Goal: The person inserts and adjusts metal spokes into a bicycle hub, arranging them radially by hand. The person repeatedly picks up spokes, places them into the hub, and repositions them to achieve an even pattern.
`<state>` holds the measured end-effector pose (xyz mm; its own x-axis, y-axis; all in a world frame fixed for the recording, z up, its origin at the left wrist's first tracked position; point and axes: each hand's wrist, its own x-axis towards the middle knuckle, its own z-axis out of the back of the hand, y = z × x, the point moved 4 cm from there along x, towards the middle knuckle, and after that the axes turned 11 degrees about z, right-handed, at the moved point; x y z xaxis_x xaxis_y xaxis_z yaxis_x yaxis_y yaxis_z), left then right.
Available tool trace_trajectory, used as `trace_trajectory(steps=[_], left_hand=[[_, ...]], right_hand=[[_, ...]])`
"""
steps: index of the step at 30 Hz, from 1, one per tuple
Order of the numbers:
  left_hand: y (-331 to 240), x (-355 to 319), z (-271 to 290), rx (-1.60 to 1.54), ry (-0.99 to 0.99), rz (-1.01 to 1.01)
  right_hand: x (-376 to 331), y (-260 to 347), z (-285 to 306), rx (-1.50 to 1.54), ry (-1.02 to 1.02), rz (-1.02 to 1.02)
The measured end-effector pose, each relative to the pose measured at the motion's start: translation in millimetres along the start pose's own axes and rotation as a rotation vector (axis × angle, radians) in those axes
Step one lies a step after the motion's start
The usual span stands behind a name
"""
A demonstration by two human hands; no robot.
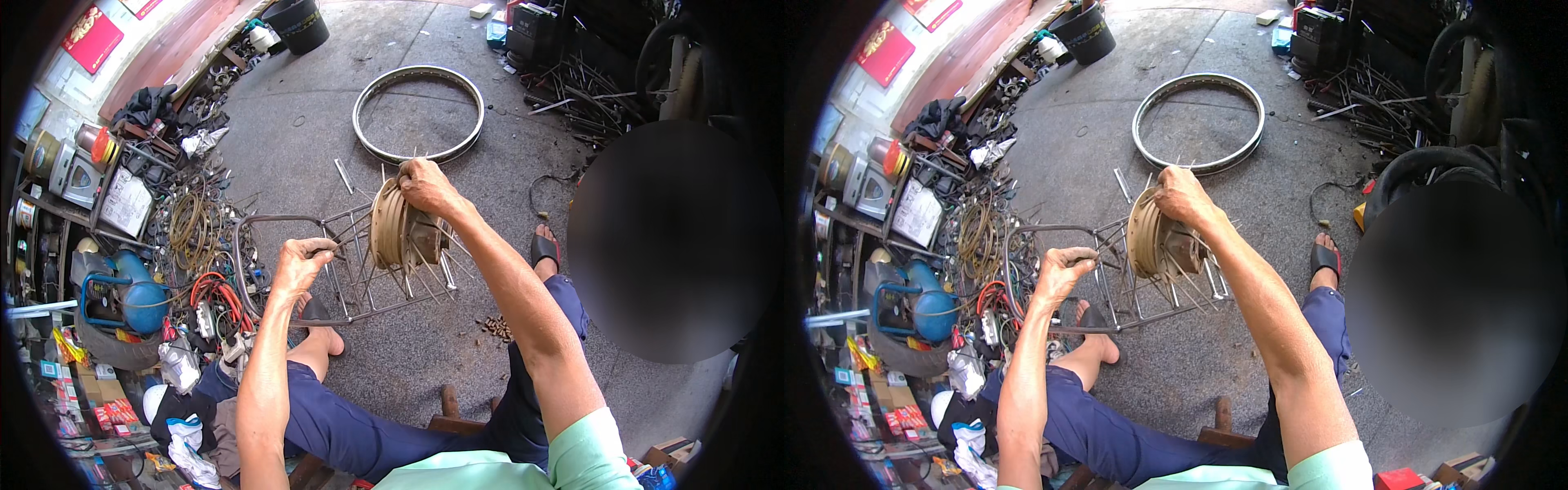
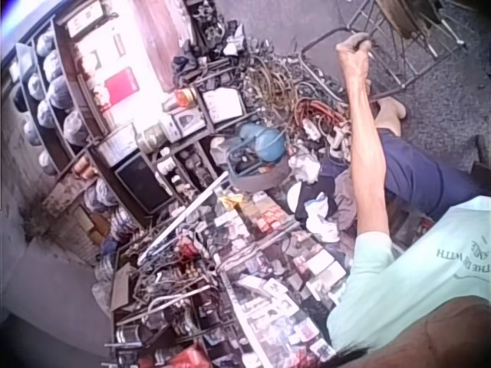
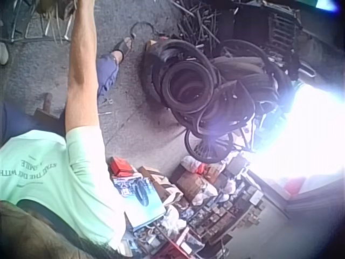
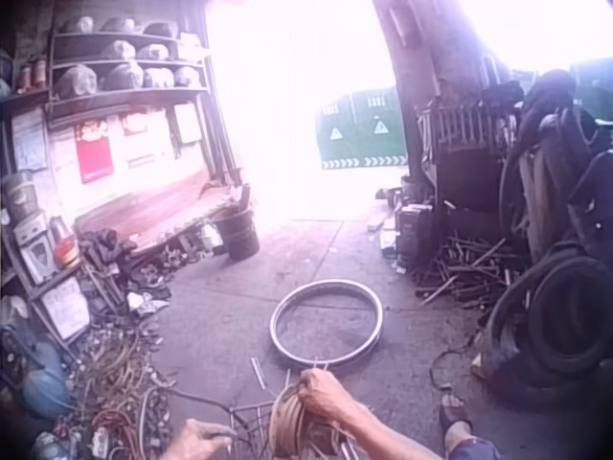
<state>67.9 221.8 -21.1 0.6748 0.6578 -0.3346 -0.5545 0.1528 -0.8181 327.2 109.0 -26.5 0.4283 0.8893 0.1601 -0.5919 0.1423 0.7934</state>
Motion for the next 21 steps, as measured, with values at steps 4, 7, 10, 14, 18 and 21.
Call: trace_trajectory(steps=[4, 7, 10, 14, 18, 21], left_hand=[[1, 2, -3, 0.071, -0.024, 0.0], [-2, 2, -5, 0.07, -0.029, -0.004], [-7, 1, -8, 0.053, -0.05, -0.026], [-20, -2, -12, 0.271, -0.158, -0.056], [-26, 3, -16, 0.419, -0.227, -0.174], [-33, 0, -15, 0.47, -0.172, -0.199]], right_hand=[[-1, 1, 0, -0.031, 0.018, -0.016], [-1, 0, 0, -0.038, 0.019, -0.01], [-1, 1, 0, -0.037, 0.015, -0.008], [-1, -1, -1, -0.044, 0.01, 0.007], [0, -1, -4, -0.049, 0.009, 0.037], [-2, 2, -3, -0.066, -0.002, 0.008]])
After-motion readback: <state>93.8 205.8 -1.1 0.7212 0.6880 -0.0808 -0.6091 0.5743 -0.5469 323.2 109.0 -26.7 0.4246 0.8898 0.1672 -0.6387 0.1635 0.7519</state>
